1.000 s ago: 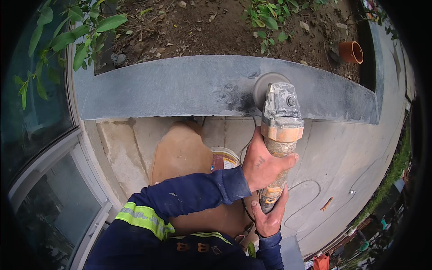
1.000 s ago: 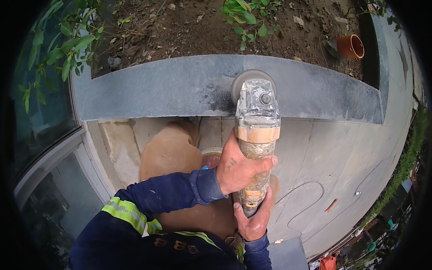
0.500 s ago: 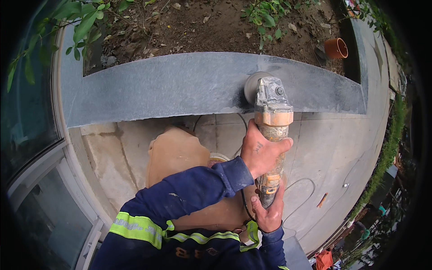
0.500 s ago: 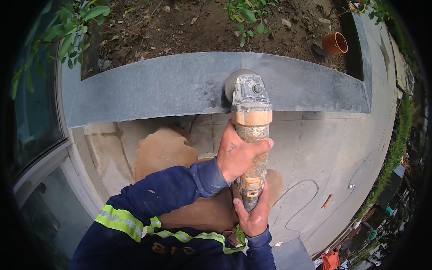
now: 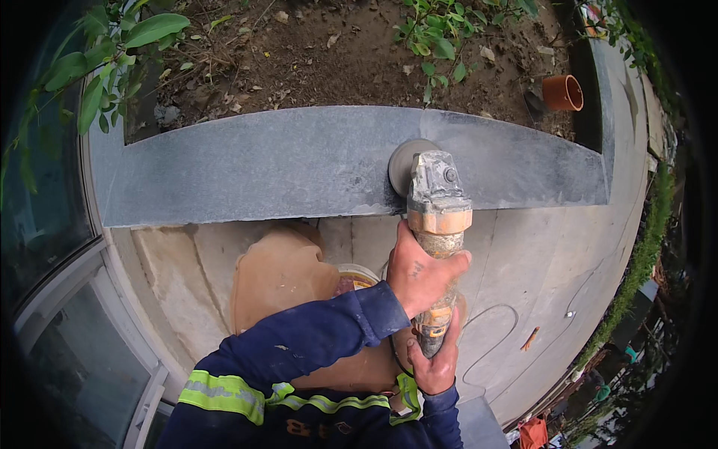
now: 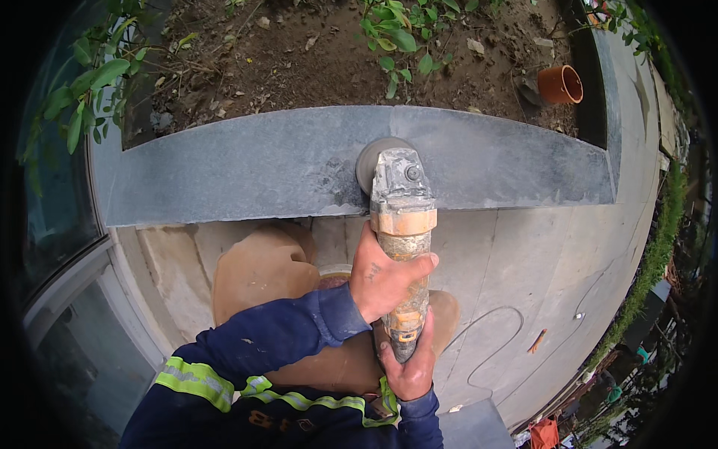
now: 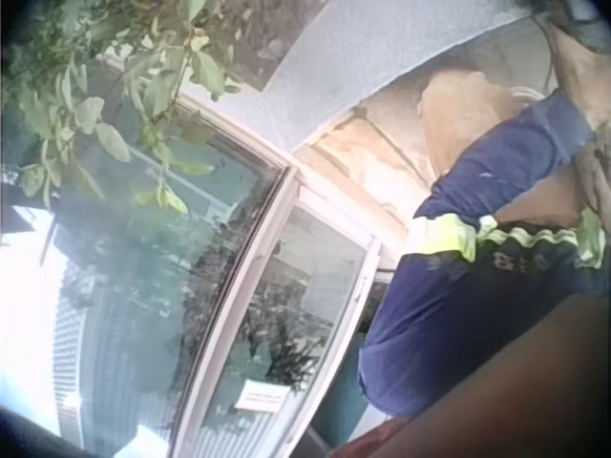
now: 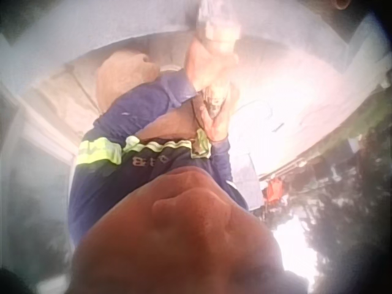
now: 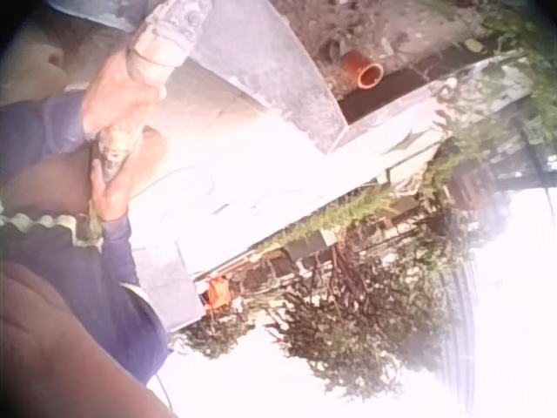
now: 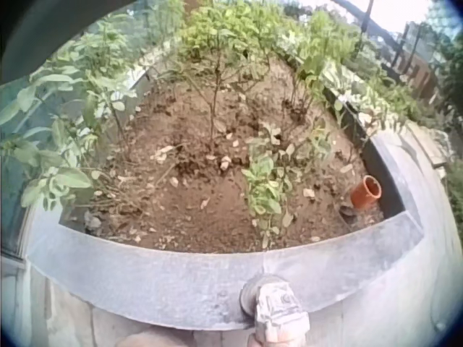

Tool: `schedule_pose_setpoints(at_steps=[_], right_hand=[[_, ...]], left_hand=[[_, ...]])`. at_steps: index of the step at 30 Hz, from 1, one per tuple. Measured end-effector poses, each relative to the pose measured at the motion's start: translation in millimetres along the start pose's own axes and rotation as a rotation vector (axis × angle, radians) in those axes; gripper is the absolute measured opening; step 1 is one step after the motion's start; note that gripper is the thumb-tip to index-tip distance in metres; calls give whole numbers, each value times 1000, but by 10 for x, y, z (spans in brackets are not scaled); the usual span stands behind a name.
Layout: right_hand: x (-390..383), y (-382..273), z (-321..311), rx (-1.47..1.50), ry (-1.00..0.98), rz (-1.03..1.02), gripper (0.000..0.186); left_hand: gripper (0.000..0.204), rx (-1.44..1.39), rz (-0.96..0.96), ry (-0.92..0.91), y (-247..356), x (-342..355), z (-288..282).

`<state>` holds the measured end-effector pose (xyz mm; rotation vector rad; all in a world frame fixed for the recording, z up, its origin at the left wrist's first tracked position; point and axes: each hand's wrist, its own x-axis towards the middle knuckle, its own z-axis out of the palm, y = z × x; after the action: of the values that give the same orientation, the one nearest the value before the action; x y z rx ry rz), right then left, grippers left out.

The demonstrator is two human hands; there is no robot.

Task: The person uses an angle grinder to smooth the edge of a curved stone planter. They hold the tool with both hands and move it along the top edge, then pause to wipe the surface with their hand before continuing.

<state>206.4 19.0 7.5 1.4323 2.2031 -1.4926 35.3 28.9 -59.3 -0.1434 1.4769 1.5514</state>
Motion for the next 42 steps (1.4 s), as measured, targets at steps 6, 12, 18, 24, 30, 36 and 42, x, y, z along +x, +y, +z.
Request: schedule_pose_setpoints(at_steps=[6, 12, 18, 24, 30, 36, 42], right_hand=[[-27, -68, -17, 17, -9, 62, 90], [-40, 45, -35, -96, 33, -43, 90], [31, -17, -10, -55, 31, 28, 87], [-42, 9, -37, -52, 33, 28, 87], [9, -32, -11, -44, 25, 6, 88], [30, 80, 24, -105, 96, -37, 88], [58, 92, -19, -184, 77, -118, 88]], left_hand=[[53, -88, 27, -12, -3, -27, 12], [67, 12, -9, -7, -35, -43, 5], [67, -1, -29, -60, 15, 80, -8], [65, -16, 45, 2, -26, -44, 55], [64, -65, -51, -30, 4, 8, -25], [64, -18, 56, -63, -24, 113, 88], [66, -46, -17, -26, 24, 65, 15]])
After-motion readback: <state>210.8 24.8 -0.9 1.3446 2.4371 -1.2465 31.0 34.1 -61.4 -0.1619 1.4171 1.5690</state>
